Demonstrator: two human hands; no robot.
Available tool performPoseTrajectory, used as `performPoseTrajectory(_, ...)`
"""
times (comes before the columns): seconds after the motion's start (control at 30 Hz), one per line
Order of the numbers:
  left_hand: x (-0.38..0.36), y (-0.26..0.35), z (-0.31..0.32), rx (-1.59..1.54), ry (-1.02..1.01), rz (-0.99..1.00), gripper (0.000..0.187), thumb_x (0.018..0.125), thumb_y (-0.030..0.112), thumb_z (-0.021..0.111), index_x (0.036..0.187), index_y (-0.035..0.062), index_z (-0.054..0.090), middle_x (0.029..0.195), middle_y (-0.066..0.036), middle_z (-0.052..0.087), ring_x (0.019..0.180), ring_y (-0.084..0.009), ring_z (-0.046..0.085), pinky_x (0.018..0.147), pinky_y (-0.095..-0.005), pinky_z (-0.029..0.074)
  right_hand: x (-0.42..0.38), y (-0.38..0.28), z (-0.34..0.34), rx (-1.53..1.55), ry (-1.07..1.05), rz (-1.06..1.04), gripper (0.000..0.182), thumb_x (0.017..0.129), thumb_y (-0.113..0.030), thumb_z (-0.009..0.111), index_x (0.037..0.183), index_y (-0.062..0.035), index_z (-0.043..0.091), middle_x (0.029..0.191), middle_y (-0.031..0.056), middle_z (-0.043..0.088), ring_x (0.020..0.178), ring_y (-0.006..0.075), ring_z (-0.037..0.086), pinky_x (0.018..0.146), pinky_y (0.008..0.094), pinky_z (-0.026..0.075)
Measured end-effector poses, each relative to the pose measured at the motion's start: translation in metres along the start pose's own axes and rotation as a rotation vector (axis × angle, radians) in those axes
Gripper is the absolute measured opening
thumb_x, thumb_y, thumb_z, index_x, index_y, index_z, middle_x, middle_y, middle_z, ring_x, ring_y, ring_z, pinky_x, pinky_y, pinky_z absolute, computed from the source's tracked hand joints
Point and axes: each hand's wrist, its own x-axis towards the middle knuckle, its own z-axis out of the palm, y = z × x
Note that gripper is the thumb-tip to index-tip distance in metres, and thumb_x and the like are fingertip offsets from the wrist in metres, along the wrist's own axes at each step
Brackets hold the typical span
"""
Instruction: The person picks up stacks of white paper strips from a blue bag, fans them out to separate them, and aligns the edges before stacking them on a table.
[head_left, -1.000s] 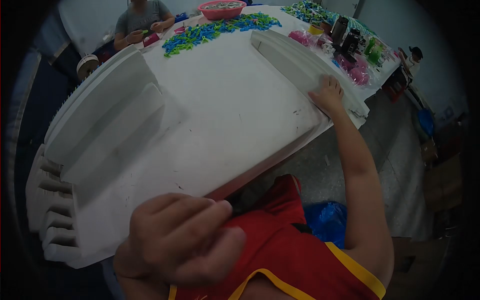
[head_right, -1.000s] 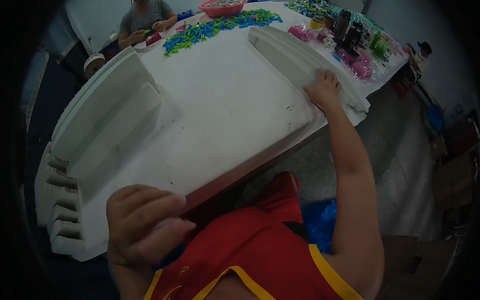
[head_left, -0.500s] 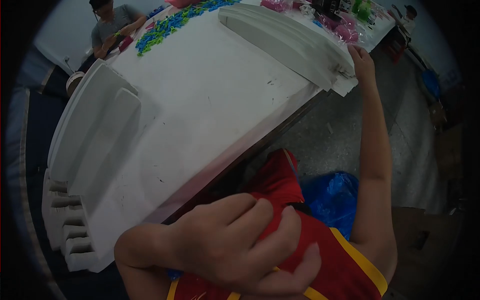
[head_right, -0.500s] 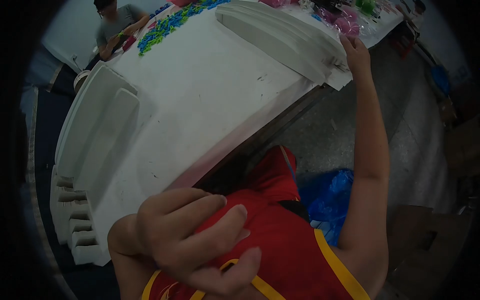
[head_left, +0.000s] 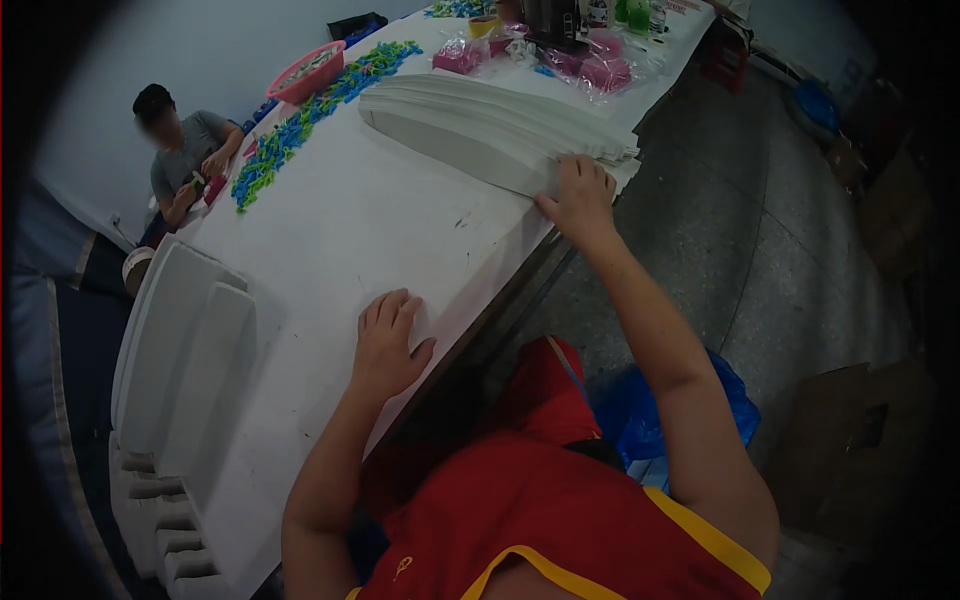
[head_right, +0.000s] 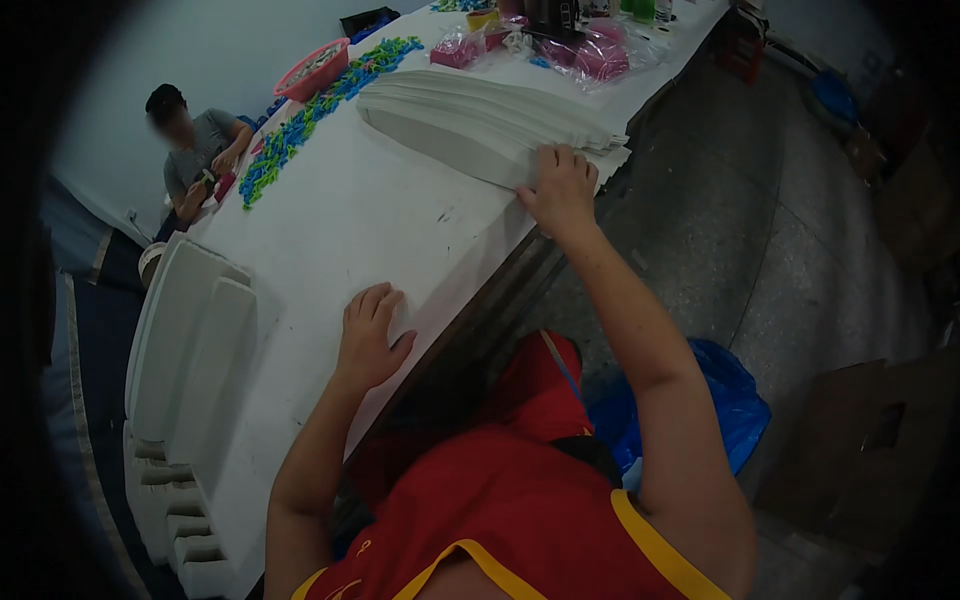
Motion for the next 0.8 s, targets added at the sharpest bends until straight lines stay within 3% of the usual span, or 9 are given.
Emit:
performPoseTrajectory(0.2, 0.002, 0.006, 0.000, 0.018, 0.015, -0.037, 0.060, 0.078, 0.018, 0.081, 0.133, 0.0051, 0.061, 0.141, -0.018, 0.056, 0.134, -0.0385, 0.051, 0.113, -0.0529, 0.040, 0.011, 0.002, 0.018, 0.143, -0.012, 0.010, 0.068, 0.074, -0.034, 0.090, 0.129, -0.0044, 0.063, 0.122, 0.0167, 0.057, 0.117, 0.0409, 0.057, 0.101, 0.0548, 0.046)
performPoseTrajectory(0.33, 0.003, 0.008, -0.001, 0.024, 0.020, -0.048, 0.058, 0.077, 0.019, 0.080, 0.130, 0.0054, 0.062, 0.139, -0.017, 0.057, 0.133, -0.0377, 0.052, 0.112, -0.0529, 0.041, 0.020, 0.001, 0.018, 0.124, -0.029, 0.020, 0.065, 0.073, -0.034, 0.090, 0.126, -0.0043, 0.066, 0.123, 0.0163, 0.055, 0.119, 0.0403, 0.055, 0.100, 0.0551, 0.047)
performPoseTrajectory(0.4, 0.004, 0.007, -0.001, 0.026, 0.030, -0.049, 0.057, 0.077, 0.019, 0.080, 0.129, 0.0056, 0.062, 0.138, -0.017, 0.057, 0.133, -0.0376, 0.052, 0.112, -0.0530, 0.041, 0.028, -0.011, 0.001, -0.106, -0.110, 0.043, 0.072, 0.071, -0.035, 0.090, 0.131, -0.0055, 0.063, 0.132, 0.0174, 0.053, 0.125, 0.0400, 0.052, 0.104, 0.0562, 0.045)
performPoseTrajectory(0.53, 0.004, 0.007, -0.001, 0.013, 0.020, -0.056, 0.057, 0.077, 0.020, 0.080, 0.129, 0.0058, 0.063, 0.138, -0.017, 0.058, 0.132, -0.0377, 0.053, 0.112, -0.0528, 0.041, 0.060, -0.024, 0.014, -0.085, -0.084, -0.064, 0.082, 0.072, -0.039, 0.089, 0.140, -0.0067, 0.057, 0.143, 0.0195, 0.050, 0.134, 0.0399, 0.048, 0.111, 0.0569, 0.040)
performPoseTrajectory(0.6, 0.004, 0.008, -0.002, 0.014, 0.021, -0.067, 0.056, 0.077, 0.020, 0.080, 0.129, 0.0058, 0.063, 0.138, -0.017, 0.058, 0.132, -0.0376, 0.053, 0.112, -0.0525, 0.041, 0.079, -0.034, 0.028, -0.118, -0.177, -0.133, 0.090, 0.075, -0.045, 0.089, 0.147, -0.0072, 0.051, 0.151, 0.0203, 0.047, 0.142, 0.0399, 0.044, 0.116, 0.0567, 0.036)
performPoseTrajectory(0.8, 0.007, 0.014, -0.013, -0.023, 0.026, -0.088, 0.052, 0.078, 0.020, 0.081, 0.126, 0.0058, 0.065, 0.137, -0.016, 0.060, 0.132, -0.0355, 0.054, 0.113, -0.0506, 0.042, 0.117, -0.065, 0.058, -0.238, -0.286, -0.156, 0.095, 0.076, -0.052, 0.088, 0.151, -0.0066, 0.049, 0.152, 0.0197, 0.046, 0.145, 0.0384, 0.041, 0.119, 0.0561, 0.031)
